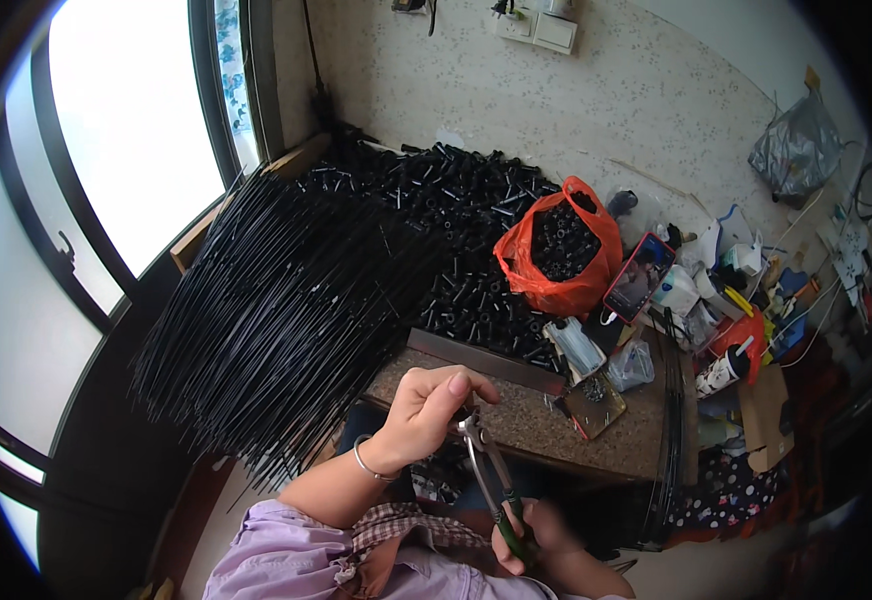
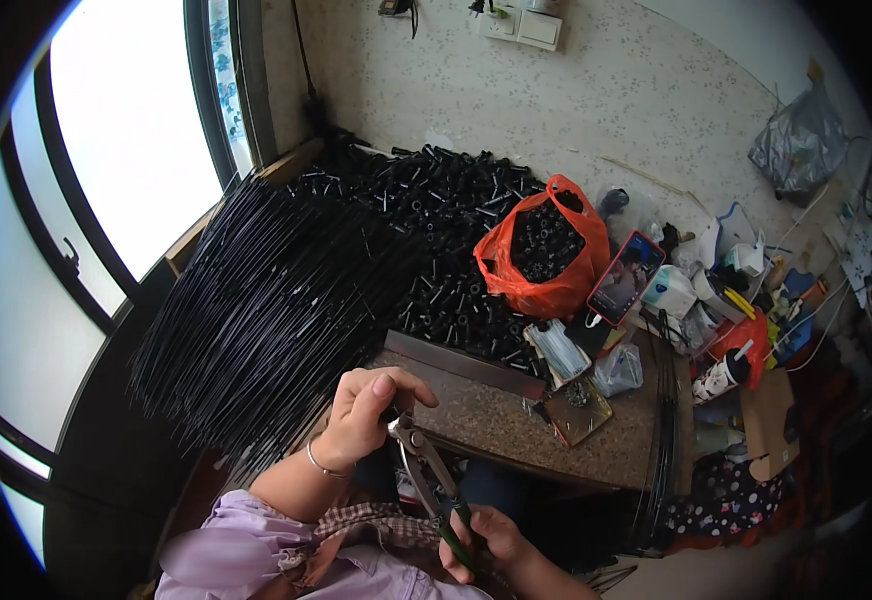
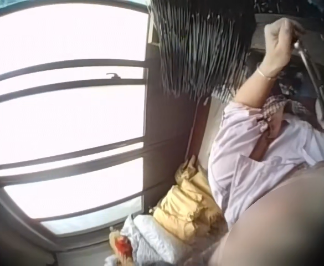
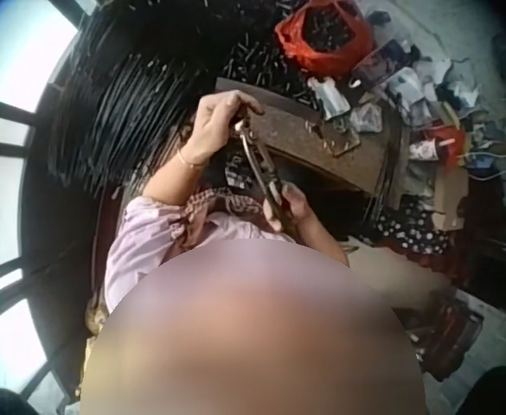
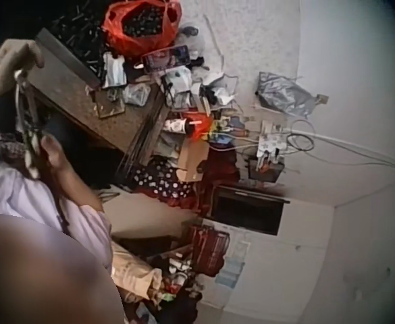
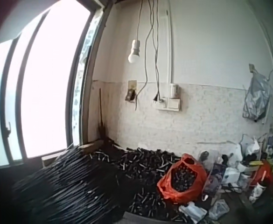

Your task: Assemble umbrella ribs by attaching small plastic components to metal rods using pliers and a metal jig.

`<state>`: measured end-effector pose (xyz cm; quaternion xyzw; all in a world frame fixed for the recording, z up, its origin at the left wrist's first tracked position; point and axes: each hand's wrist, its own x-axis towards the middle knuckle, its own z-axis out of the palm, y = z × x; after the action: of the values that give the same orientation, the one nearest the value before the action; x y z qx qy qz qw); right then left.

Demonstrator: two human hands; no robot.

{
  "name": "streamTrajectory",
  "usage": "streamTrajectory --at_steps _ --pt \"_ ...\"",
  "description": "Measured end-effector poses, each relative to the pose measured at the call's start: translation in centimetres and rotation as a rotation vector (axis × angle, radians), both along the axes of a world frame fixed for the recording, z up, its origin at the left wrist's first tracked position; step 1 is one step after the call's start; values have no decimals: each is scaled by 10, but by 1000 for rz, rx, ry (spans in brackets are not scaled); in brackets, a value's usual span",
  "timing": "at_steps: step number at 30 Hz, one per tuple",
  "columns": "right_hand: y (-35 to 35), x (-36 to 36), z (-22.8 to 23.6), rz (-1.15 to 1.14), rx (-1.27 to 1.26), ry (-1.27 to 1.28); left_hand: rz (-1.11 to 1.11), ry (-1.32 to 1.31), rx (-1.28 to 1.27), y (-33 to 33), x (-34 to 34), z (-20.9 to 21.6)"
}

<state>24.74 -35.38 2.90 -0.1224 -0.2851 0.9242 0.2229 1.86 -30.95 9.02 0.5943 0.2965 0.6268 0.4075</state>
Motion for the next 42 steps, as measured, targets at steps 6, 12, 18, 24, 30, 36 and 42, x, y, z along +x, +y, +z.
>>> streamTrajectory --at_steps 6,12,18,24,30,36,42 --pt "17 -25 47 -476 1288 -952 104 101 -37 -3 -3 3" --pt "7 -5 38 -412 1128 -915 15 -61 -64 -4 -10 11" --pt "16 -23 10 91 492 -476 54 112 19 1 -5 -2" --pt "30 -22 51 -867 2013 -1094 175 80 81 -6 -17 -2" --pt "6 -20 29 53 370 -475 91 29 170 0 -16 -11" --pt "16 -29 38 -408 1272 -852 180 150 154 5 -10 -12" --pt "8 -23 26 -529 1621 -1014 63 86 61 2 -15 -5"
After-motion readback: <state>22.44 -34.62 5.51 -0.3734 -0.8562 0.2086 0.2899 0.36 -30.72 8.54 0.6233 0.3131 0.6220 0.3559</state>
